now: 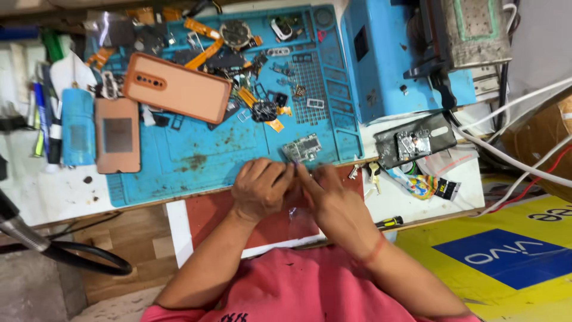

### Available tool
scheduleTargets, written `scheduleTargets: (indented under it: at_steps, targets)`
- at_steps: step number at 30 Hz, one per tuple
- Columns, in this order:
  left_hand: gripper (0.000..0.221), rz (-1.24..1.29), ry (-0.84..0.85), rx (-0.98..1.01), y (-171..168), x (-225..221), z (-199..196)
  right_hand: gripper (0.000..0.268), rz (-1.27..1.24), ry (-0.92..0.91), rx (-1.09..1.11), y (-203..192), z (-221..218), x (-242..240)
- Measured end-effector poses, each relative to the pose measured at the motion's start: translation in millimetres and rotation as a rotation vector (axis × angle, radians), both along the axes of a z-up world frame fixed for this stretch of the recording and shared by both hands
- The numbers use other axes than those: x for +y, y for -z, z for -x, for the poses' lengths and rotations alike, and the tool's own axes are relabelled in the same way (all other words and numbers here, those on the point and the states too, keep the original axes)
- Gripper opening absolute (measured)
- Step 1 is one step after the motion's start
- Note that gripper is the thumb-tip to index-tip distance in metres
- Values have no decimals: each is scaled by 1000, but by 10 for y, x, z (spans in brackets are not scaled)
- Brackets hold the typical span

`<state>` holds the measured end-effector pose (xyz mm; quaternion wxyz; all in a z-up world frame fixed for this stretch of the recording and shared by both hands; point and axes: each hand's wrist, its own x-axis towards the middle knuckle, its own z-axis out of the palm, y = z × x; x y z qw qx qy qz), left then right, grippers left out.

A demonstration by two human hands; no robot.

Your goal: The person uses a small metal tool to scrape and clean the surface of a mobile phone circuit board while holding it down by hand on a repair mat.

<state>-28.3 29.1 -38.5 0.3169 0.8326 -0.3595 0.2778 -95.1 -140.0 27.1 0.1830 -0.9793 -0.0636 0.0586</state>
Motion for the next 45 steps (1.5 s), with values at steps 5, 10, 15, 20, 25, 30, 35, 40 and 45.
scheduleTargets:
  at_steps: [5,10,15,20,25,30,35,40,45]
  targets:
    - [19,-1,47,-31,-4,10,-17,52,-29,17,-14,39,-24,-79]
    - [11,35,42,-23,-65,-19,-22,65,-63,21,-31,63,103,-103]
    - [10,13,7,-16,-45,-16,17,57,-80,60,-94,141,170,-305]
    - [8,64,11,-28,-109,-23,-21,65,26,-71,-170,207,192,-182]
    - [9,43,-2,-8,-14,7,21,70,-57,-50,-97,173,192,-389]
    - [9,56,1,4,-7,-12,20,65,-14,37,-23,114,156,-428]
    - [12,57,-11,14,-32,-5,17,69,23,-82,-59,125,204,-223]
    - [14,44,-87,90,-29,6,61,64,-61,28,-142,185,161,-254]
    - [51,-41,-169,192,-119,-79,39,62,-88,98,-70,112,135,-342]
